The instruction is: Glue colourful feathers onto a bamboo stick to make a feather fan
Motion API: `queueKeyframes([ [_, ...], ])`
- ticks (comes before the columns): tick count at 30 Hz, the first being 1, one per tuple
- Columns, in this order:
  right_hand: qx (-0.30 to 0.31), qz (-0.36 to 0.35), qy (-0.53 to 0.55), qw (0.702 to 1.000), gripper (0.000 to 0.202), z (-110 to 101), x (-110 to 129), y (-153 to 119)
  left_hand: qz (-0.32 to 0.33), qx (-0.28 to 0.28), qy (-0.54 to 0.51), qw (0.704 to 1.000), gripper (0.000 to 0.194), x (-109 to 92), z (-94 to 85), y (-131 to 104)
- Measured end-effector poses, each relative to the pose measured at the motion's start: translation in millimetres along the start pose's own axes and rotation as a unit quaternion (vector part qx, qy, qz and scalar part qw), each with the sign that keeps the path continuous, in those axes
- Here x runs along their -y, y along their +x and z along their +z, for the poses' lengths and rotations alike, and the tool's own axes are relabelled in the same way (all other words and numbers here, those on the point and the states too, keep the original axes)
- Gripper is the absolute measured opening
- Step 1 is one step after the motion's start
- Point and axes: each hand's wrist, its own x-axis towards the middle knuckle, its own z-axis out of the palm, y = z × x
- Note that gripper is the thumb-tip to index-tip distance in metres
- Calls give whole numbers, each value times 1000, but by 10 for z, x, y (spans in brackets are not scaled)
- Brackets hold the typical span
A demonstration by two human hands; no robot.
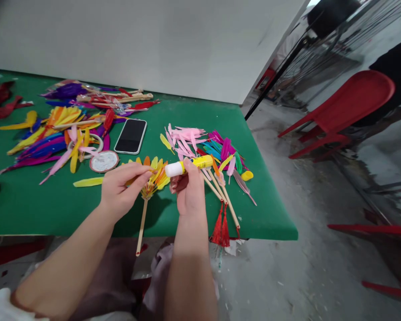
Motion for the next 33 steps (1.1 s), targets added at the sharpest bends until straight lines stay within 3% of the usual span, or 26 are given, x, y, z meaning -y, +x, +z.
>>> queueKeyframes([
  [3, -2, 3, -1, 1000, 28, 8, -1, -1, -15, -18, 17, 1000, 13, 5, 8, 1],
  [11, 3, -2, -3, 1000, 29, -6, -3, 2, -3, 25, 4, 1000, 15, 1, 13, -5],
  [23, -2, 6, -1, 1000, 31, -3, 2, 9, 107, 37, 26, 993, 11, 23, 4, -15],
  [28, 2, 12, 12, 1000, 32, 1, 4, 10, 71, -15, 38, 997, 11, 10, -2, -12],
  [33, 5, 12, 10, 1000, 33, 22, 1, 7, 80, -7, 62, 995, 11, 40, 23, -20],
])
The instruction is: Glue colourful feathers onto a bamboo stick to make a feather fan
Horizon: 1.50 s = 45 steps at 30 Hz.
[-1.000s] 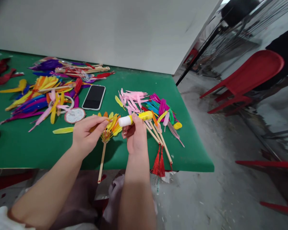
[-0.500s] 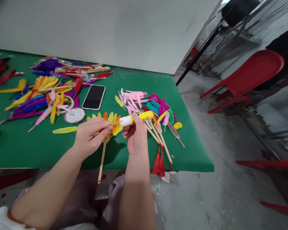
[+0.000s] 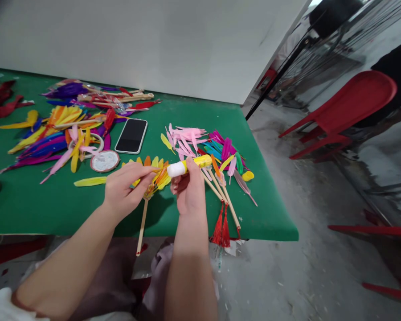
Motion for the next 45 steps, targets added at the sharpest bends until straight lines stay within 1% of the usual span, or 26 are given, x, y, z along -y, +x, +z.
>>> queueKeyframes([
  [6, -6, 13, 1, 1000, 34, 7, 0, 0, 37, 28, 25, 999, 14, 31, 20, -14],
  [10, -11, 16, 2, 1000, 35, 2, -1, 3, 72, 26, 27, 997, 14, 52, 33, -15],
  [13, -12, 23, 3, 1000, 35, 0, 3, 1, 86, 24, 29, 996, 14, 53, 38, -20],
  [15, -10, 25, 4, 1000, 35, 1, 6, -1, 78, 17, 27, 996, 14, 44, 33, -23],
  [20, 0, 13, 6, 1000, 37, 8, -1, -2, 26, -24, 45, 998, 13, 38, 19, -20],
  [22, 2, 13, 5, 1000, 37, 12, -5, -1, 33, -18, 50, 998, 12, 50, 27, -20],
  [26, -3, 22, 2, 1000, 37, 14, -7, 1, 59, 13, 35, 998, 13, 53, 49, -39],
  [28, -5, 27, 3, 1000, 37, 11, -3, 3, 59, 22, 26, 998, 12, 42, 42, -47],
  [30, -1, 26, 8, 1000, 37, 3, 7, 8, 39, 18, 25, 999, 12, 50, 16, -33],
  [31, 0, 23, 14, 1000, 36, -3, 14, 12, 16, 14, 30, 999, 13, 73, -1, -13],
  [33, 0, 13, 27, 1000, 36, -16, 30, 20, -53, 9, 59, 997, 17, 177, -33, 54],
  [34, 0, 9, 32, 999, 36, -23, 38, 23, -93, 9, 86, 992, 19, 261, -42, 100],
  [35, -1, 7, 36, 999, 36, -29, 46, 25, -128, 21, 117, 985, 21, 364, -46, 151],
  [36, 1, 8, 39, 999, 36, -35, 53, 26, -151, 46, 147, 976, 22, 482, -44, 205],
  [39, 6, 7, 45, 999, 37, -47, 67, 23, -168, 120, 246, 947, 21, 854, -18, 344],
  [41, 6, 4, 50, 999, 36, -52, 71, 20, -177, 144, 321, 919, 22, 1051, -6, 396],
  [43, 5, -2, 53, 999, 34, -54, 74, 20, -174, 175, 359, 900, 23, 1173, -7, 409],
  [44, 4, -3, 53, 999, 34, -55, 76, 20, -169, 198, 366, 894, 23, 1208, -11, 405],
  [45, 3, -3, 53, 999, 34, -55, 79, 21, -166, 209, 366, 891, 23, 1228, -16, 396],
])
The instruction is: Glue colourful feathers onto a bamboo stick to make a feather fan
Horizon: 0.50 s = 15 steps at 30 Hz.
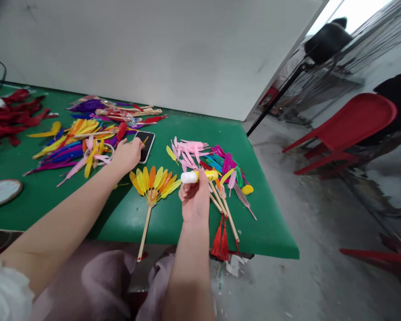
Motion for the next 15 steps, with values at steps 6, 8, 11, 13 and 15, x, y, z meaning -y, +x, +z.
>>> queueKeyframes([
  [6, 5, -6, -1, 1000, 34, -1, 15, -12, 15, 1, -9, 1000, 21, 34, 2, -30],
  [8, 9, -6, -6, 1000, 35, -1, 20, -21, 22, -1, -16, 1000, 20, 32, -18, -28],
  [11, 12, -3, -13, 1000, 36, 5, 30, -30, 25, -18, -28, 999, 19, -18, -92, -58],
  [13, 11, -6, -11, 1000, 36, 13, 37, -35, 28, -32, -40, 998, 18, -107, -175, -125],
  [15, 11, -7, -6, 1000, 33, 22, 41, -39, 41, -39, -62, 996, 19, -239, -274, -234],
])
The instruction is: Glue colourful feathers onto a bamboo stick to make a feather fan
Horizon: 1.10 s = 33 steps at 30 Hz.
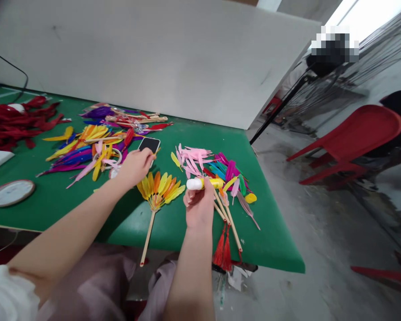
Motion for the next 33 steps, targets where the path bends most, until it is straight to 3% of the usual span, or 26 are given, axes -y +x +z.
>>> queueKeyframes([
  [4, 9, -8, 14, 1000, 25, 20, -10, -16, 22, -26, -183, 982, 15, -309, -132, -226],
  [6, 12, -12, 20, 1000, 22, 29, -25, -30, 9, -36, -220, 975, 14, -398, -153, -319],
  [10, 26, -31, 7, 999, 17, 61, -37, -56, -22, -38, -267, 963, 13, -446, -152, -408],
  [14, 43, -59, -13, 997, 19, 165, 37, -40, -87, -42, -382, 919, 15, -464, -179, -403],
  [18, 65, -86, -30, 994, 22, 349, 144, 0, -106, -62, -458, 880, 18, -498, -246, -391],
  [21, 77, -102, -38, 991, 21, 443, 115, 23, -110, -92, -479, 866, 16, -512, -295, -405],
  [24, 75, -50, -7, 996, 21, 453, -23, 50, -113, -138, -478, 860, 14, -525, -305, -439],
  [29, 103, 17, 89, 991, 29, 452, -240, 91, -54, -217, -403, 887, 14, -559, -253, -492],
  [33, 86, 47, 107, 989, 28, 503, -299, 84, 6, -258, -331, 908, 13, -581, -238, -499],
])
